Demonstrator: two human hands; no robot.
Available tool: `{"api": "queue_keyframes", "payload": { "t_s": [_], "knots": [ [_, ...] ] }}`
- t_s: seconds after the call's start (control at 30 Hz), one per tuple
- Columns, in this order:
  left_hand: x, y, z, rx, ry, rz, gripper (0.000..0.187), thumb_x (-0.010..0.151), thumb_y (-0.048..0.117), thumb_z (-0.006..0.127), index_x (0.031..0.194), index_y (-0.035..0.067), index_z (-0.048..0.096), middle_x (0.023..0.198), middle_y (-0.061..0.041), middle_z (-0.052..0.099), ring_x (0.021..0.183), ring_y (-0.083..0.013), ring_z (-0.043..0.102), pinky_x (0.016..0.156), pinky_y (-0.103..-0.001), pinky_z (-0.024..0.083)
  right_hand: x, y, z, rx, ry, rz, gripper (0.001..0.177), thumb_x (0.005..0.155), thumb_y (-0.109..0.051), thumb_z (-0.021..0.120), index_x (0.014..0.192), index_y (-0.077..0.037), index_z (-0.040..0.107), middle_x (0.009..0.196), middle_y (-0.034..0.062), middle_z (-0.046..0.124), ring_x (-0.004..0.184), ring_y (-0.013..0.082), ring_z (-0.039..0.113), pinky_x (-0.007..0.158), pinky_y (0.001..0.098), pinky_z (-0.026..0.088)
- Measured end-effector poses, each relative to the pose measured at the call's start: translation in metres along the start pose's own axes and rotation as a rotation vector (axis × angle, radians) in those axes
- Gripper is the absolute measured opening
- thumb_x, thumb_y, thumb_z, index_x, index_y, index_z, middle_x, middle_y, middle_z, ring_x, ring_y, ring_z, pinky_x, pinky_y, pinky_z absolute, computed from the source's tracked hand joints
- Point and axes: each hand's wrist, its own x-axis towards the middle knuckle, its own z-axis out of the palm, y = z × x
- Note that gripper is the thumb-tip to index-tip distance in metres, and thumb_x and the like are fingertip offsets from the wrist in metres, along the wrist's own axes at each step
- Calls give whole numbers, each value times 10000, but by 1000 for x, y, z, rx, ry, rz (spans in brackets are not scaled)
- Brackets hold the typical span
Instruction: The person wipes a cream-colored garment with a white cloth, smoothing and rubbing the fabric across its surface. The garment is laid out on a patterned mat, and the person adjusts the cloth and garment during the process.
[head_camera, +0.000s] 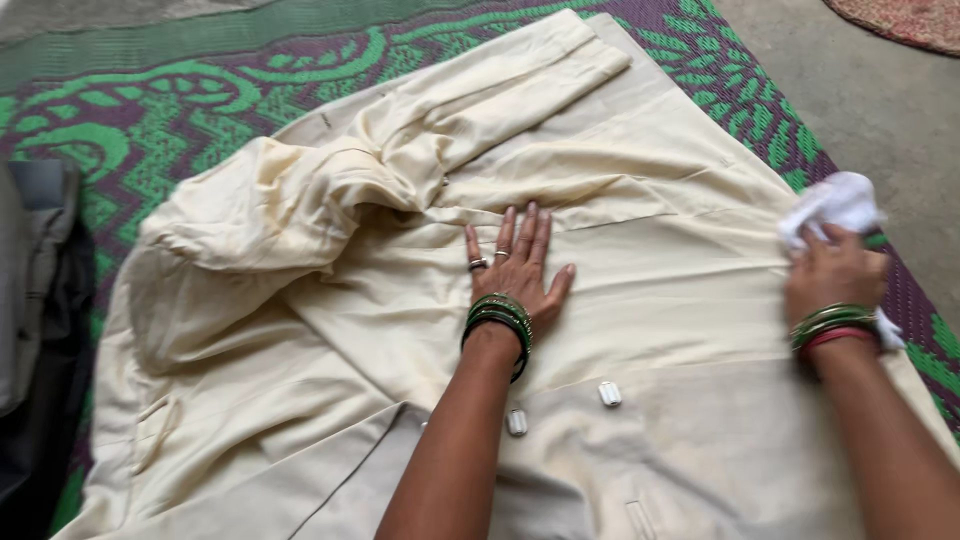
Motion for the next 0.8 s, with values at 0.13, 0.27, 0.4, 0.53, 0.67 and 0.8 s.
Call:
{"api": "queue_keyframes", "payload": {
  "t_s": [0.13, 0.27, 0.4, 0.53, 0.67, 0.8],
  "knots": [
    [-3, -19, -33, -548, -146, -23, 686, 990, 585, 231, 1572, 239, 340, 1635, -30, 303, 1526, -238, 223, 1221, -578, 35, 5, -58, -30, 529, 124, 64, 264, 1086, -194, 617, 1233, 14, 684, 1313, 210, 640, 1177, 348, 633, 1055, 433, 496],
    [-44, -74, -64, -876, -29, -78, 587, 1021, 498, 318, 1452, 203, 586, 1380, -156, 680, 1286, -296, 651, 1119, -395, 464, -49, -229, -44, 421, 363, -599, 422, 896, -35, 585, 1314, 1, 624, 1277, 224, 664, 1188, 381, 624, 987, 498, 444],
    [-124, -138, -84, -322, -40, -95, 561, 1065, 477, 368, 1541, 182, 411, 1620, -122, 392, 1512, -299, 322, 1238, -447, 234, -124, -338, -47, 590, -54, -742, 457, 858, -270, 690, 1296, -168, 606, 1434, 145, 578, 1211, 353, 551, 914, 531, 409],
    [-180, -188, -88, 81, -208, -163, 742, 967, 566, 354, 1629, 307, 141, 1720, 29, 61, 1558, -181, 55, 1152, -623, -42, -113, -280, -15, 368, -53, -611, 532, 841, -220, 616, 1372, -202, 583, 1407, 79, 600, 1266, 271, 575, 948, 520, 454],
    [-191, -208, -80, 112, -116, -156, 734, 990, 594, 324, 1618, 284, 103, 1694, 34, 46, 1543, -166, 32, 1198, -585, -55, -57, -159, 14, 61, -62, -98, 331, 996, -267, 584, 1307, -205, 680, 1367, 142, 612, 1165, 393, 560, 892, 559, 466],
    [-191, -212, -74, 55, -121, -142, 723, 982, 585, 316, 1609, 274, 131, 1692, 24, 84, 1541, -185, 60, 1187, -586, -56, -39, -167, 6, 282, 44, -75, 332, 987, -154, 583, 1303, -72, 646, 1335, 211, 617, 1221, 394, 568, 1070, 530, 463]
  ]
}}
